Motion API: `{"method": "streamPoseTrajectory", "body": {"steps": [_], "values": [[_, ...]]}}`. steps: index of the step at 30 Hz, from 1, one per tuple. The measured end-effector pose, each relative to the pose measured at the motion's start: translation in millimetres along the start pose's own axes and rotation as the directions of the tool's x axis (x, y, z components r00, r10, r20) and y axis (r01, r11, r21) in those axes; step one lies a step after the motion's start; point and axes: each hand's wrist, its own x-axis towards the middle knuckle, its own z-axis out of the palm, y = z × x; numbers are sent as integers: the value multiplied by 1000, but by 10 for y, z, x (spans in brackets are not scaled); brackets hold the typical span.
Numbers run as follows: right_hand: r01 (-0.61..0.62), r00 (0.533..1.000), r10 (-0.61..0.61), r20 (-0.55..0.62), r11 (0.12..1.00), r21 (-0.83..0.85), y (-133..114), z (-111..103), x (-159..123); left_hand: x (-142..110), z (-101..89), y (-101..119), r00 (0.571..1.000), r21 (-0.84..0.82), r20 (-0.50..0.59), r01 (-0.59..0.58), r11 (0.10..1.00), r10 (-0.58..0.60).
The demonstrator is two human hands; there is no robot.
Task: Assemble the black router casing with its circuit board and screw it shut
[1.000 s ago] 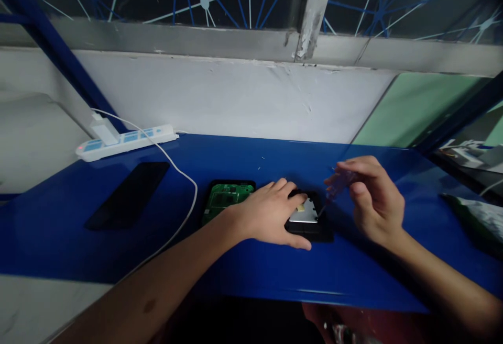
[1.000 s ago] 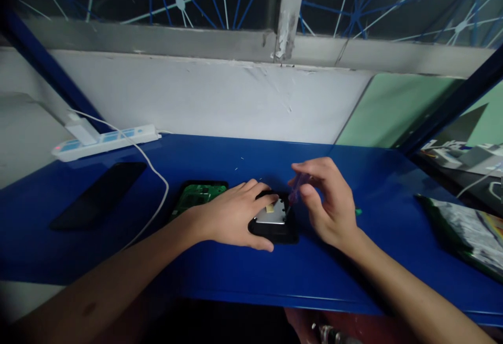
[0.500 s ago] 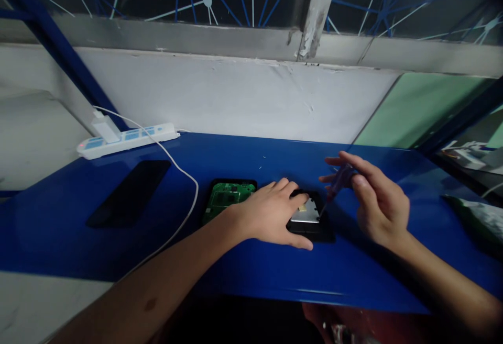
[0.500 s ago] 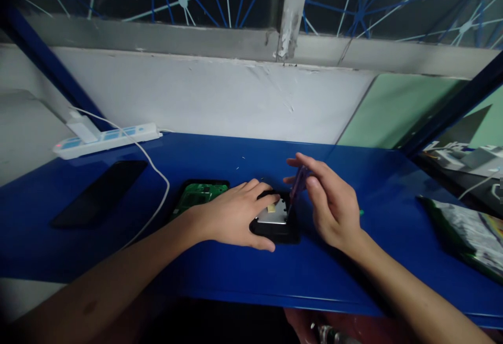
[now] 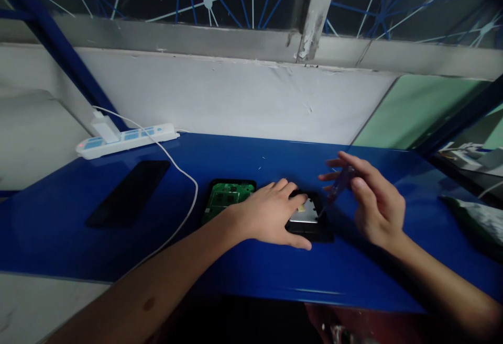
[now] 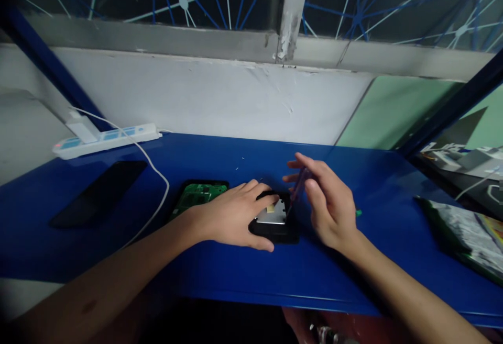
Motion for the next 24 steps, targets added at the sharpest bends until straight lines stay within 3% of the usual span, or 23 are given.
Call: {"method": "streamPoseTrajectory", "body": {"steps": [4, 10, 16, 24], "values": [[-40, 999, 40, 7, 999, -5, 4, 34, -28, 1, -11, 6, 1000, -5, -2, 4, 1000, -4], [69, 997, -71, -37, 997, -42, 95, 21, 9, -1, 8, -7, 1000, -22, -21, -7, 1000, 6], [119, 993, -119, -9, 993, -24, 99, -4, 34, 4, 18, -11, 999, -9, -30, -12, 1000, 12], [50, 999, -50, 17, 998, 29, 82, 0, -3, 6, -12, 4, 1000, -9, -15, -6, 1000, 6]]}}
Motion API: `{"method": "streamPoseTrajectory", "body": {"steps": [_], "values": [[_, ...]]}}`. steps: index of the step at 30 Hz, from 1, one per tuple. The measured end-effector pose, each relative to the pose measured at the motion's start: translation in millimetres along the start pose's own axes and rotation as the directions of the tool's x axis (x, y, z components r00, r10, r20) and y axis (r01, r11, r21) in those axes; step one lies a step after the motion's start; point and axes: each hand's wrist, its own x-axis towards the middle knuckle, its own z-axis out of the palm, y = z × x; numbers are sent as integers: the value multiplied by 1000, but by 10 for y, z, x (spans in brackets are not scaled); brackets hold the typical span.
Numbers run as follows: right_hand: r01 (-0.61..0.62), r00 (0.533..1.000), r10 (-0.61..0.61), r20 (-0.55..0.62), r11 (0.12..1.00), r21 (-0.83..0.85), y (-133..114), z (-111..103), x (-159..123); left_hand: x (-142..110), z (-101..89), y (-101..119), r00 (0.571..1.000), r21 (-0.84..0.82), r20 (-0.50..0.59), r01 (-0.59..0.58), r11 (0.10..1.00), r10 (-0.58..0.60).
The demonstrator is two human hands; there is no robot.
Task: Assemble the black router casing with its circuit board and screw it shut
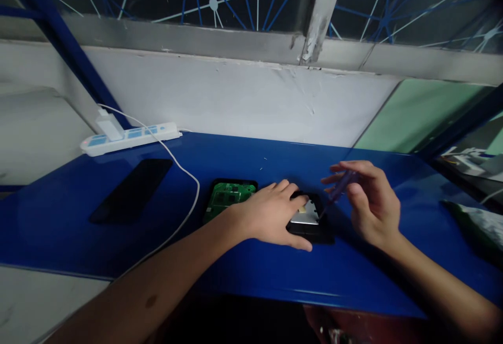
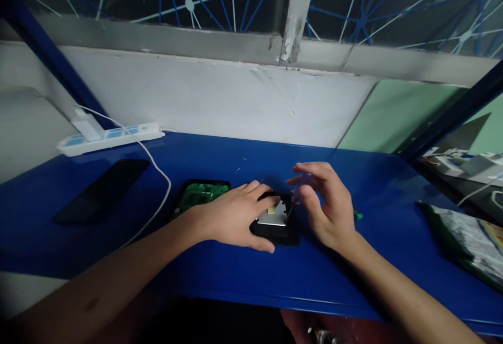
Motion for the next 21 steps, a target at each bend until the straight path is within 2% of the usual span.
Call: {"method": "streamPoseTrajectory", "body": {"steps": [8, 12, 16, 21], "values": [[-53, 996, 49, -69, 997, -56, -83, -2, 9, -4, 6, -1, 1000, -7, 18, 8, 1000, -8], [-10, 995, -3, -103, 992, -127, -60, 4, 12, -5, 1, 6, 1000, -4, 18, 13, 1000, -13], [51, 987, -64, -147, 995, -92, -30, 6, 21, -7, 4, 1, 1000, -12, 9, 3, 1000, -3], [102, 988, -115, -101, 987, -121, -39, -34, 31, -5, 9, -4, 1000, -3, 8, 2, 1000, -2]]}}
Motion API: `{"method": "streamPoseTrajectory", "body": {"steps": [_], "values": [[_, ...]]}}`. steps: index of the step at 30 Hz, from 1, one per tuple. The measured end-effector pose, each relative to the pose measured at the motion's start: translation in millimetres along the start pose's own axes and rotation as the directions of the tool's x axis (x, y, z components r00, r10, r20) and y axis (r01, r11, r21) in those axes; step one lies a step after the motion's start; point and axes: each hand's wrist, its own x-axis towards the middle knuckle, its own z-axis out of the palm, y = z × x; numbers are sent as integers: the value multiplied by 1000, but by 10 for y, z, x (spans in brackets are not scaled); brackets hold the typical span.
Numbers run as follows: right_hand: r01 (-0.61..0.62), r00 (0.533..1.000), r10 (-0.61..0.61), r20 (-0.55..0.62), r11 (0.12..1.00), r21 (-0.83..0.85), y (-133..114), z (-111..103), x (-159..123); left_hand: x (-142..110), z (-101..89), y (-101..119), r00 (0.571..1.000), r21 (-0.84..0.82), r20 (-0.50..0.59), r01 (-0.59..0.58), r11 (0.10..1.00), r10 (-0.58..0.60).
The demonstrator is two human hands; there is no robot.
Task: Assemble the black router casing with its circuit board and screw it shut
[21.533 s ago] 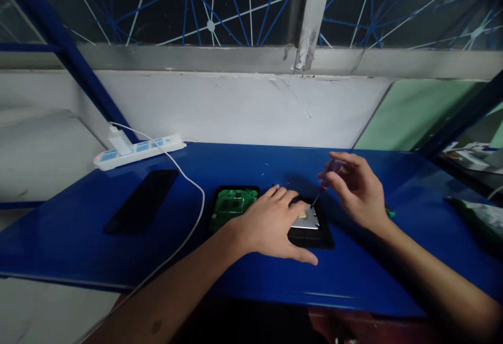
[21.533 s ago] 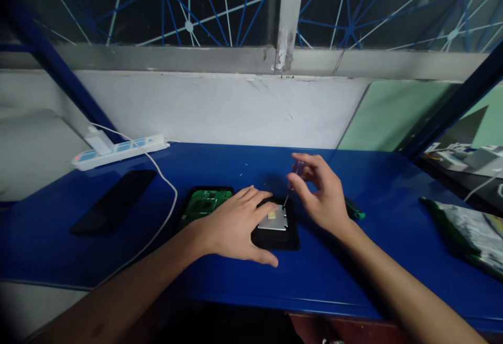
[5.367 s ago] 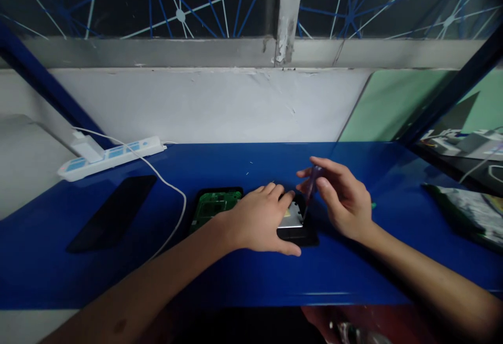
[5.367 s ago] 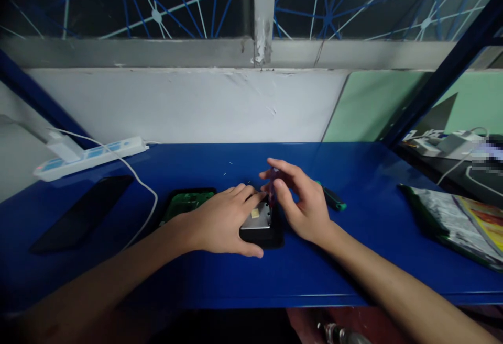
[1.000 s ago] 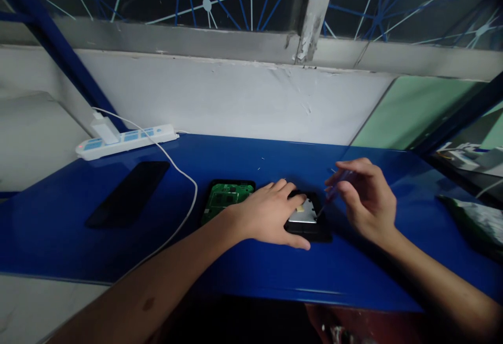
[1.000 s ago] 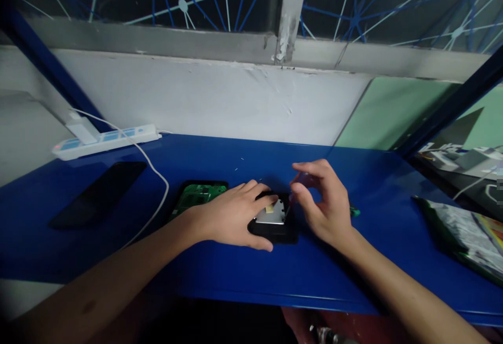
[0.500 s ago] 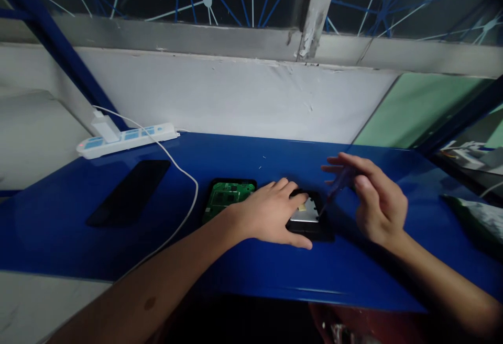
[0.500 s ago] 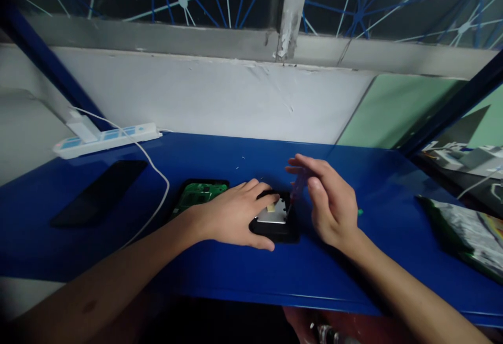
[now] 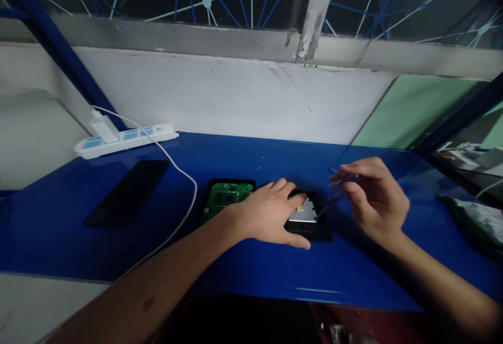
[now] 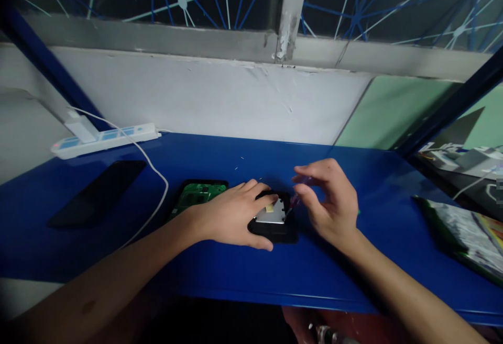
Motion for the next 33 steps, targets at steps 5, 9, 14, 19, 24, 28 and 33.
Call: {"method": "streamPoseTrajectory", "body": {"steps": [5, 9, 14, 19, 24, 28, 33], "values": [[-131, 989, 129, 76, 991, 27, -47, 2, -28, 3, -16, 5, 1000, 6, 21, 3, 1000, -3], [-67, 997, 66, 43, 998, 17, -32, 18, -31, -6, -13, 12, 1000, 13, 18, 13, 1000, -13], [66, 997, -65, 52, 998, -17, 28, 0, 17, -9, -3, 21, 1000, 22, 5, 16, 1000, -16], [33, 997, -34, 71, 999, 15, 40, -3, 17, -3, -15, 15, 1000, 9, 5, 0, 1000, 0], [-10, 994, 5, 110, 999, 43, 9, -7, -3, -12, -1, 11, 1000, 15, -13, 8, 1000, -8], [-50, 994, 47, 101, 999, 22, -9, -13, -5, -10, -1, 18, 1000, 21, 1, 14, 1000, -14], [-126, 986, 120, 114, 991, 42, -48, -20, -12, -5, -37, 31, 999, 20, 41, 21, 1000, -22]]}}
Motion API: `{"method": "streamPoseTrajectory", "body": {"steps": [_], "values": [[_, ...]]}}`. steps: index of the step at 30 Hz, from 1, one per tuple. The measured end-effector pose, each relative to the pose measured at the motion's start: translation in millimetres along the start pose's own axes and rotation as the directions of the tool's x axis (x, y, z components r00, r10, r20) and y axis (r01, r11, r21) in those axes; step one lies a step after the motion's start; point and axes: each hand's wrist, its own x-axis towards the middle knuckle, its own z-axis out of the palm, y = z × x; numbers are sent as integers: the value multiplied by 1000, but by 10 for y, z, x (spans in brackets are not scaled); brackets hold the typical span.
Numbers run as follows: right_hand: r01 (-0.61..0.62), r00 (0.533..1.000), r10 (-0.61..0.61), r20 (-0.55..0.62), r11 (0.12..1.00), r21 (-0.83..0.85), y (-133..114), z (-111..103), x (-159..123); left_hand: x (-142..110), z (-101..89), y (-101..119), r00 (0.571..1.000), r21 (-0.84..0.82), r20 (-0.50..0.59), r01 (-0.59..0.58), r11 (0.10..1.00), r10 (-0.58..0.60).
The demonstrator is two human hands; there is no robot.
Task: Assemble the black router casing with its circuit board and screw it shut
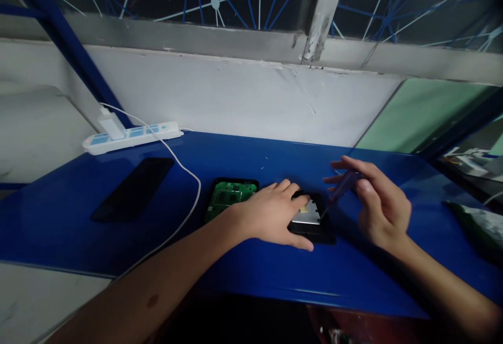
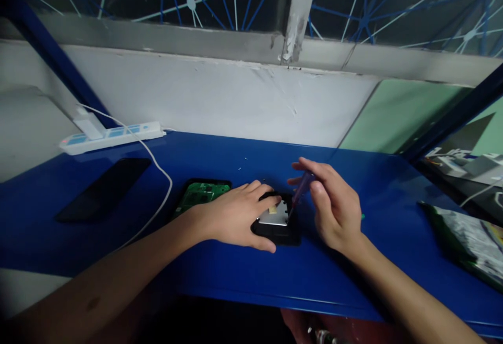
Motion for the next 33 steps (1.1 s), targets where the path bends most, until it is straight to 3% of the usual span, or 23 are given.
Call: {"method": "streamPoseTrajectory", "body": {"steps": [9, 13, 18, 22, 26, 33], "values": [[54, 992, -58, -109, 998, -36, 48, 26, 3, -2, 9, 2, 1000, 0, -2, 3, 1000, -3], [103, 992, -105, -69, 994, -37, 62, -3, 21, -1, -1, 2, 1000, -3, -3, -4, 1000, 4], [30, 1000, -30, 1, 999, -26, -1, -6, 2, -2, -8, -5, 1000, -10, 5, -6, 1000, 6], [0, 1000, -1, -27, 999, -34, 25, 14, -5, -4, -3, 2, 1000, -12, -4, 3, 1000, -3], [70, 995, -75, -69, 995, -64, 74, 3, 22, -11, -11, 13, 1000, -4, 6, 6, 1000, -6], [152, 988, -153, -12, 987, -58, 44, -39, 34, -14, -4, 8, 1000, -8, 7, 17, 1000, -17]]}}
